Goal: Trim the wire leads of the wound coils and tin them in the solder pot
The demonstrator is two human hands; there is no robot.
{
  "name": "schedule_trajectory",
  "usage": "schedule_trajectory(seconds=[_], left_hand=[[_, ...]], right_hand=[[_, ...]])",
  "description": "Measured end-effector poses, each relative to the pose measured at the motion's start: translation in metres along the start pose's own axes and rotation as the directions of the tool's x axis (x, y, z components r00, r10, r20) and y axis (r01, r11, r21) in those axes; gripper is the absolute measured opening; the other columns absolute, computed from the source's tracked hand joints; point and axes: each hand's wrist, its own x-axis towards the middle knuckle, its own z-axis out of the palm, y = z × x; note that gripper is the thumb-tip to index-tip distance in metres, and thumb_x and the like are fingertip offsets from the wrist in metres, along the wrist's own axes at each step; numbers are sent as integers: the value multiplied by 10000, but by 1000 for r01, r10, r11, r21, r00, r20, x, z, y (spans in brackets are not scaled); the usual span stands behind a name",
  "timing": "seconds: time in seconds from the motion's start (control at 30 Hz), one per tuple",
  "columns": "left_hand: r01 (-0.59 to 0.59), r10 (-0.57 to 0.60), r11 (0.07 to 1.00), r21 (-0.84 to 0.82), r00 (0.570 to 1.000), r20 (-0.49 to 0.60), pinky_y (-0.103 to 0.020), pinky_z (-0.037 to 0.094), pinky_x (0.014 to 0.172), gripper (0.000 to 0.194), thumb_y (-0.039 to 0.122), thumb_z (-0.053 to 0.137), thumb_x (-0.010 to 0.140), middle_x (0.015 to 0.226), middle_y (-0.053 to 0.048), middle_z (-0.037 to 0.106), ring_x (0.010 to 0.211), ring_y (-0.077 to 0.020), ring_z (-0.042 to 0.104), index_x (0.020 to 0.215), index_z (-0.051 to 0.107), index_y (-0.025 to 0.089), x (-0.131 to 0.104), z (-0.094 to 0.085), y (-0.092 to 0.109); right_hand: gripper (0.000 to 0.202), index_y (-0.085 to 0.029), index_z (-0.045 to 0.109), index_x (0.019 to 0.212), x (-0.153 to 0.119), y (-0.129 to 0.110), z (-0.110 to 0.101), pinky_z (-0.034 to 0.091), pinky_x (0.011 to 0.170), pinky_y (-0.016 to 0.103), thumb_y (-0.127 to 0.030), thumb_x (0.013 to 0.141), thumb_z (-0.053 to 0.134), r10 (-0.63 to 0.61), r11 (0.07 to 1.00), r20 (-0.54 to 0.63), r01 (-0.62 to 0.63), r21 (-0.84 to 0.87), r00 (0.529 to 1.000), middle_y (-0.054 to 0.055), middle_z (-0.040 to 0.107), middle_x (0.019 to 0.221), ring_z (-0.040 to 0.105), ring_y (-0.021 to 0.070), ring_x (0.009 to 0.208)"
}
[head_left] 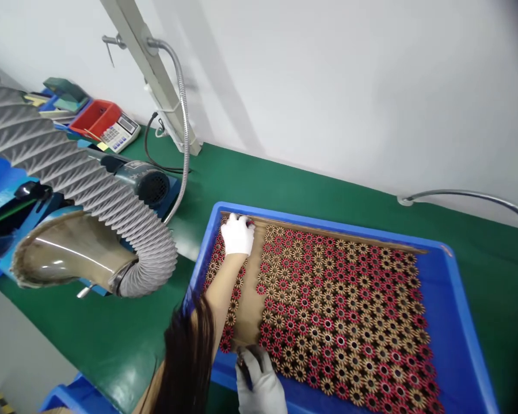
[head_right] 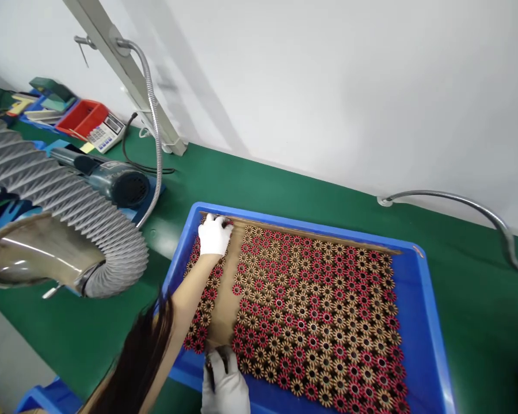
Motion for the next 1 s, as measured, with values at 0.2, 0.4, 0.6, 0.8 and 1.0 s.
schedule_trajectory(seconds=[0.2,0.4,0.6,0.8,1.0], left_hand=[[77,-73,997,25,990,-117,-447,409,883,337,409,492,848,1179,-81,491,1042,-238,487,1111,501,197,93,-11,33],[151,-138,987,48,969,-204,-440,428,844,299,358,512,846,1108,-77,516,992,-223,505,1067,519,158,158,-16,34],[141,-114,987,77,952,-285,-420,381,744,232,306,418,868,1029,-75,537,969,-270,472,1016,590,254,158,-11,34],[-131,175,973,191,957,-231,-403,315,764,193,264,457,832,952,-69,540,955,-259,427,921,628,264,154,-13,54],[-123,173,968,218,958,-228,-436,305,750,245,185,398,843,954,-158,525,951,-296,412,878,631,119,157,-6,53]], right_hand=[[275,-259,612,1032,5,-5,-1,546,597,254,-203,789,495,65,995,69,-60,-74,995,97,629,1047,665,185,723],[260,-239,613,1024,3,-4,3,541,567,249,-224,802,479,56,994,51,-51,-101,997,119,630,1043,665,185,696],[269,-245,597,1044,4,-2,3,544,562,253,-231,808,469,29,994,67,-22,-107,997,109,630,1055,668,186,702],[272,-250,598,1043,7,-3,0,539,572,241,-221,805,468,35,992,92,-23,-121,995,100,632,1052,666,176,694],[256,-236,617,1020,8,-12,-4,521,538,242,-230,803,480,82,971,52,-68,-229,995,111,638,1049,662,185,668]])
